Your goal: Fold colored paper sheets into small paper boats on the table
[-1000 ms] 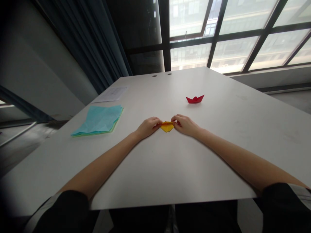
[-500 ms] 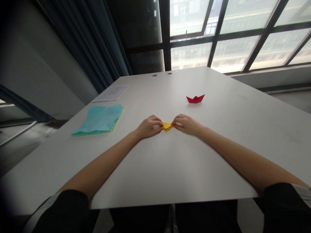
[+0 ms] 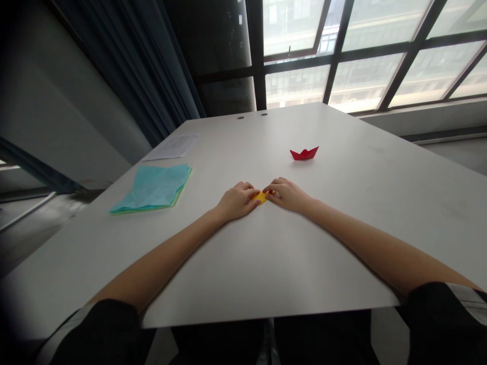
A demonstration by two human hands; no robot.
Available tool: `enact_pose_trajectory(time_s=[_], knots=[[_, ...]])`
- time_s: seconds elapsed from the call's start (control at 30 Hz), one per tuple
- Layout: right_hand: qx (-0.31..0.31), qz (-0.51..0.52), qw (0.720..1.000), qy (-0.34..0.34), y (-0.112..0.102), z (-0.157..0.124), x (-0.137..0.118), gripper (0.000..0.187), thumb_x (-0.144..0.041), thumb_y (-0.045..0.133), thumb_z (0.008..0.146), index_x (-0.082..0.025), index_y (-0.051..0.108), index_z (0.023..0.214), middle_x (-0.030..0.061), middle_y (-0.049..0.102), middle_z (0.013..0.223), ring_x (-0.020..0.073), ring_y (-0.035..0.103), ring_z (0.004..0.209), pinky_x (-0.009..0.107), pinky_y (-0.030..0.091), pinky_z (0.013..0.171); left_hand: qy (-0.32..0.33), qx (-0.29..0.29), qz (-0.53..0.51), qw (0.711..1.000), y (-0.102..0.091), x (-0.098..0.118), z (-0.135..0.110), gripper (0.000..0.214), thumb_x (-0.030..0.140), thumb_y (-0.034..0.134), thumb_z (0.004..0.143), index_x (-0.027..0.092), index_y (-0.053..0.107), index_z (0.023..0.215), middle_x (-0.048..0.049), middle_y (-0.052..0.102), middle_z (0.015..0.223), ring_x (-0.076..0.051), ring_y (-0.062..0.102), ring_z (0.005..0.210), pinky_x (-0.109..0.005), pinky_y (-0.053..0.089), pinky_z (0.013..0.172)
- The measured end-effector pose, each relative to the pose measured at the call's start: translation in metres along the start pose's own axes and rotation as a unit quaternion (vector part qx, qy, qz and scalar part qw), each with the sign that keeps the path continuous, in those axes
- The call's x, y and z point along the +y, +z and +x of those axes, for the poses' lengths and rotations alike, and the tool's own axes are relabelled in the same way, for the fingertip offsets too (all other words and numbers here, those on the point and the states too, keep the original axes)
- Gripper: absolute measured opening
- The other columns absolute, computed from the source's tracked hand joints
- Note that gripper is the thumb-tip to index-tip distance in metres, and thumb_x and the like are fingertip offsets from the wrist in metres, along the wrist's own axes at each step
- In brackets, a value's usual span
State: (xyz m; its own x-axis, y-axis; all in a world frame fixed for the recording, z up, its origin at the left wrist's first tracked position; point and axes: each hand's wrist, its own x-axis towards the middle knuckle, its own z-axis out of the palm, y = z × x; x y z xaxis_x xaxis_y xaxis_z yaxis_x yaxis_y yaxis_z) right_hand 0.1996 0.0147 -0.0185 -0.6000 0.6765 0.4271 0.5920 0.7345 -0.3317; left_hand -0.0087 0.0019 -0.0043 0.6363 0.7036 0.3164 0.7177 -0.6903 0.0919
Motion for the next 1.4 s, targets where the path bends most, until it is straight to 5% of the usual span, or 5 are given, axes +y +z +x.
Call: enact_pose_trajectory(time_s=[0.53, 0.8, 1.03, 1.2, 1.4], knots=[[-0.020, -0.056, 0.998, 0.037, 0.002, -0.001, 0.000, 0.032, -0.034, 0.048, 0.083, -0.019, 0.065, 0.105, 0.0091, 0.062, 0.093, 0.0209, 0.053, 0.083, 0.036, 0.043, 0.079, -0.117, -0.047, 0.146, 0.981, -0.014, 0.006, 0.001, 0.060, 0.068, 0.041, 0.073, 0.014, 0.065, 0.078, -0.0115, 0.062, 0.081, -0.025, 0.054, 0.083, -0.033, 0.038, 0.066], [0.006, 0.008, 0.995, 0.100, 0.004, 0.002, -0.002, 0.020, -0.031, 0.054, 0.075, -0.018, 0.062, 0.088, 0.0064, 0.062, 0.086, 0.0193, 0.054, 0.080, 0.033, 0.043, 0.074, -0.114, 0.034, 0.105, 0.987, -0.014, 0.007, 0.002, 0.048, 0.059, 0.057, 0.069, 0.016, 0.055, 0.091, -0.0083, 0.060, 0.089, -0.023, 0.056, 0.083, -0.030, 0.041, 0.061], [0.084, 0.121, 0.974, 0.174, 0.002, 0.006, -0.015, 0.016, -0.032, 0.060, 0.068, -0.018, 0.056, 0.075, -0.0019, 0.058, 0.063, 0.0107, 0.050, 0.055, 0.023, 0.038, 0.053, -0.086, 0.099, -0.097, 0.987, -0.005, 0.005, 0.001, 0.017, 0.033, 0.054, 0.079, 0.018, 0.056, 0.073, -0.0049, 0.053, 0.108, -0.011, 0.056, 0.071, -0.025, 0.046, 0.061], [0.115, 0.150, 0.971, 0.145, 0.005, 0.006, -0.030, 0.015, -0.033, 0.060, 0.070, -0.019, 0.054, 0.074, -0.0010, 0.058, 0.065, 0.0108, 0.052, 0.057, 0.024, 0.042, 0.056, -0.099, 0.139, -0.318, 0.932, 0.002, 0.005, 0.008, 0.021, 0.035, 0.057, 0.077, 0.015, 0.057, 0.075, -0.0052, 0.057, 0.086, -0.011, 0.057, 0.073, -0.022, 0.049, 0.064], [0.097, 0.223, 0.961, 0.134, 0.006, 0.005, -0.037, 0.023, -0.037, 0.063, 0.070, -0.019, 0.058, 0.083, 0.0037, 0.063, 0.083, 0.0136, 0.058, 0.067, 0.029, 0.048, 0.063, -0.131, 0.130, -0.405, 0.895, 0.002, 0.007, 0.008, 0.029, 0.043, 0.059, 0.075, 0.015, 0.053, 0.070, -0.0015, 0.058, 0.072, -0.013, 0.059, 0.072, -0.021, 0.048, 0.057]])
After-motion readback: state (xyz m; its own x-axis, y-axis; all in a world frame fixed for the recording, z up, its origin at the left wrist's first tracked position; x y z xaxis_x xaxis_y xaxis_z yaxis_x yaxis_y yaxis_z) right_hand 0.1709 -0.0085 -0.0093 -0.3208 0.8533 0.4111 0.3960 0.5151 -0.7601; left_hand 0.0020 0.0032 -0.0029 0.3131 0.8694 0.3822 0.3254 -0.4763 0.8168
